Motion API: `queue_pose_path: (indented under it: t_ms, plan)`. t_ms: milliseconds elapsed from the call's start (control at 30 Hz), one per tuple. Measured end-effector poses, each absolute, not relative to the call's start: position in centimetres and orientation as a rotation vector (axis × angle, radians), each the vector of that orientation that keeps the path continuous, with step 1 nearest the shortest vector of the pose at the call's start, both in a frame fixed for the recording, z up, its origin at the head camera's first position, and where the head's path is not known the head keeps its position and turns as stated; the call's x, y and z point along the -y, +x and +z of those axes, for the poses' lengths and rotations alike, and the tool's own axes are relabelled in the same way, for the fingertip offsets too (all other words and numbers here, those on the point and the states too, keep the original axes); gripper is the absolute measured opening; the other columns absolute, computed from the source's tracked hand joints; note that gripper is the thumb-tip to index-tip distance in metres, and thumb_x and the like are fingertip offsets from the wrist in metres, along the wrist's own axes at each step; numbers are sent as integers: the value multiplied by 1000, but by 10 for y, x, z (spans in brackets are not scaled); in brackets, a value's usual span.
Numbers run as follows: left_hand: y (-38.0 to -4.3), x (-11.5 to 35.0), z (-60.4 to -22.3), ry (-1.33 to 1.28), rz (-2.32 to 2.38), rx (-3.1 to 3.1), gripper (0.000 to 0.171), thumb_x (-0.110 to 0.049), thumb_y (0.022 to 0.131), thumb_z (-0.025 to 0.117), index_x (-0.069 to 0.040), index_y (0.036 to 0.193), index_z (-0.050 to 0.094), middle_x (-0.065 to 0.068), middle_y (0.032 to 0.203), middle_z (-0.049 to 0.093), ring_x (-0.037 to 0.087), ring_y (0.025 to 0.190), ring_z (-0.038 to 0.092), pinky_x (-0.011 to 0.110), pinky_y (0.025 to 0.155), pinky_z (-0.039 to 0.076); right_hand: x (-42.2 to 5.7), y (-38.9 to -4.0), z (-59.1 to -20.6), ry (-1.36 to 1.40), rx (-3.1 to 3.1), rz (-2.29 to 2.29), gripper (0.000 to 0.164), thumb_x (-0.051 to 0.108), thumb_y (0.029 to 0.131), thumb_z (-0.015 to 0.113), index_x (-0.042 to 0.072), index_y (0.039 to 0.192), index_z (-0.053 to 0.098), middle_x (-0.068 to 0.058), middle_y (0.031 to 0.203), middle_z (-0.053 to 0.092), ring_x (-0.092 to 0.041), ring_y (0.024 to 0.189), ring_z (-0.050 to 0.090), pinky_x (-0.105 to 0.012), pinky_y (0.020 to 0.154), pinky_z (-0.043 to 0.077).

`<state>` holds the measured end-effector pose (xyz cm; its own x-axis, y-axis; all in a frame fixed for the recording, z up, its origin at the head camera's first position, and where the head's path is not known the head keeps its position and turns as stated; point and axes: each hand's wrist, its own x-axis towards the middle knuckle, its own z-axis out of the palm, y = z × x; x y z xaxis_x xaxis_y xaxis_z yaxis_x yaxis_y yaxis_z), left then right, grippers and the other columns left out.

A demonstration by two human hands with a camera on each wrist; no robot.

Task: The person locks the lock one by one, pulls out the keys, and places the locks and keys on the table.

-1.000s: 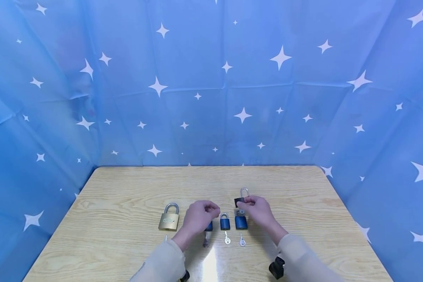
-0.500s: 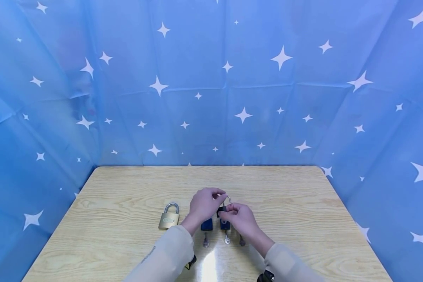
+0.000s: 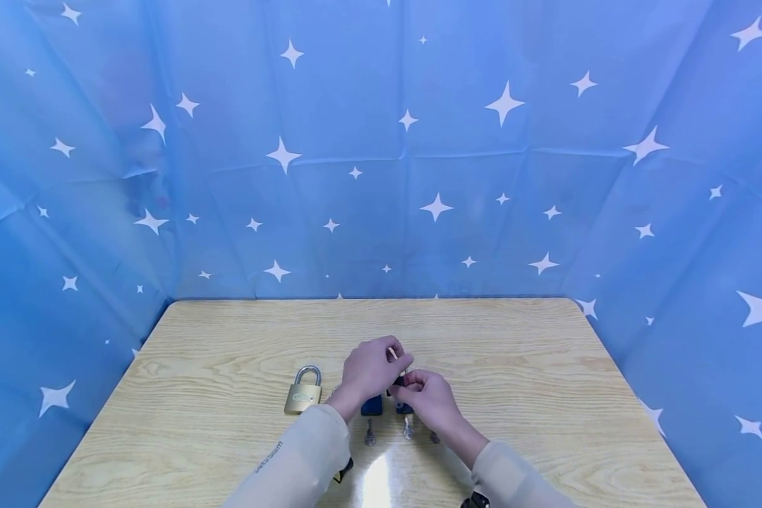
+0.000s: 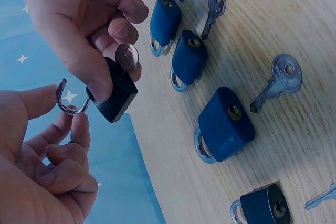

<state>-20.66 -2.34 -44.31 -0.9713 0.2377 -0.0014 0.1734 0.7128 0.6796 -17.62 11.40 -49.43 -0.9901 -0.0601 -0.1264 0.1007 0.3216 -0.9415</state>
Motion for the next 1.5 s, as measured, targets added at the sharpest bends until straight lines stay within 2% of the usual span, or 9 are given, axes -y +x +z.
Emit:
queue_pose_path:
  t_ms: [133, 367, 467, 567, 700, 833, 1000, 1267, 1500]
  plan:
    - [-209, 27, -444, 369, 1145, -2806, 12, -31, 92, 61, -21, 93, 67, -6, 82, 64, 10, 62, 54, 31, 56, 44, -116, -176, -496, 41, -2403, -1779, 24, 25, 80, 74, 4, 86, 65, -2, 73, 66, -14, 72, 59, -31, 71, 46]
    - [-213, 37, -447, 411, 1211, -2779, 12, -22, 93, 62, -17, 99, 70, -5, 90, 67, 14, 81, 58, 35, 69, 47, -121, -177, -495, 37, -2249, -1834, 27, 23, 86, 70, -1, 98, 64, -7, 84, 66, -16, 80, 59, -35, 73, 44]
    - [-213, 38, -450, 397, 1247, -2763, 12, -21, 92, 63, -17, 101, 69, -4, 89, 68, 14, 79, 59, 36, 69, 48, -123, -177, -494, 17, -2191, -1848, 28, 22, 88, 68, -3, 101, 64, -10, 89, 67, -17, 84, 59, -39, 79, 45]
    - [-213, 38, -452, 372, 1286, -2746, 11, -20, 91, 64, -17, 101, 69, -4, 87, 68, 14, 77, 58, 36, 68, 47, -125, -177, -492, 7, -2163, -1859, 28, 22, 88, 67, -3, 101, 65, -8, 90, 67, -17, 86, 59, -42, 85, 46]
    - [-212, 38, -453, 363, 1287, -2756, 8, -22, 91, 65, -19, 95, 71, -6, 86, 67, 15, 82, 59, 37, 70, 47, -125, -176, -490, 29, -2167, -1854, 29, 23, 88, 67, -2, 102, 65, -4, 90, 66, -16, 85, 58, -41, 83, 46]
    - [-211, 38, -454, 385, 1273, -2771, 8, -23, 90, 66, -19, 95, 71, -6, 86, 68, 15, 82, 59, 36, 69, 47, -125, -175, -489, 44, -2200, -1834, 30, 25, 87, 69, -1, 100, 66, -1, 83, 65, -15, 80, 56, -36, 73, 45]
    - [-211, 39, -457, 390, 1268, -2784, 6, -25, 90, 66, -23, 93, 72, -9, 84, 68, 12, 79, 58, 34, 67, 46, -124, -174, -489, 41, -2247, -1824, 27, 25, 84, 72, 0, 94, 65, 2, 73, 60, -15, 71, 51, -28, 60, 37]
    - [-209, 39, -460, 429, 1263, -2800, 5, -24, 90, 66, -23, 89, 70, -11, 79, 66, 9, 62, 54, 30, 57, 44, -120, -174, -494, 110, -2371, -1815, 19, 17, 81, 74, 1, 86, 66, 0, 71, 59, -14, 70, 53, -30, 65, 42]
    - [-210, 36, -462, 478, 1210, -2832, 6, -25, 90, 66, -23, 86, 69, -11, 78, 65, 7, 65, 54, 30, 60, 44, -118, -172, -494, 150, -2431, -1784, 16, 17, 82, 72, 3, 84, 67, 0, 69, 58, -14, 67, 51, -29, 60, 40]
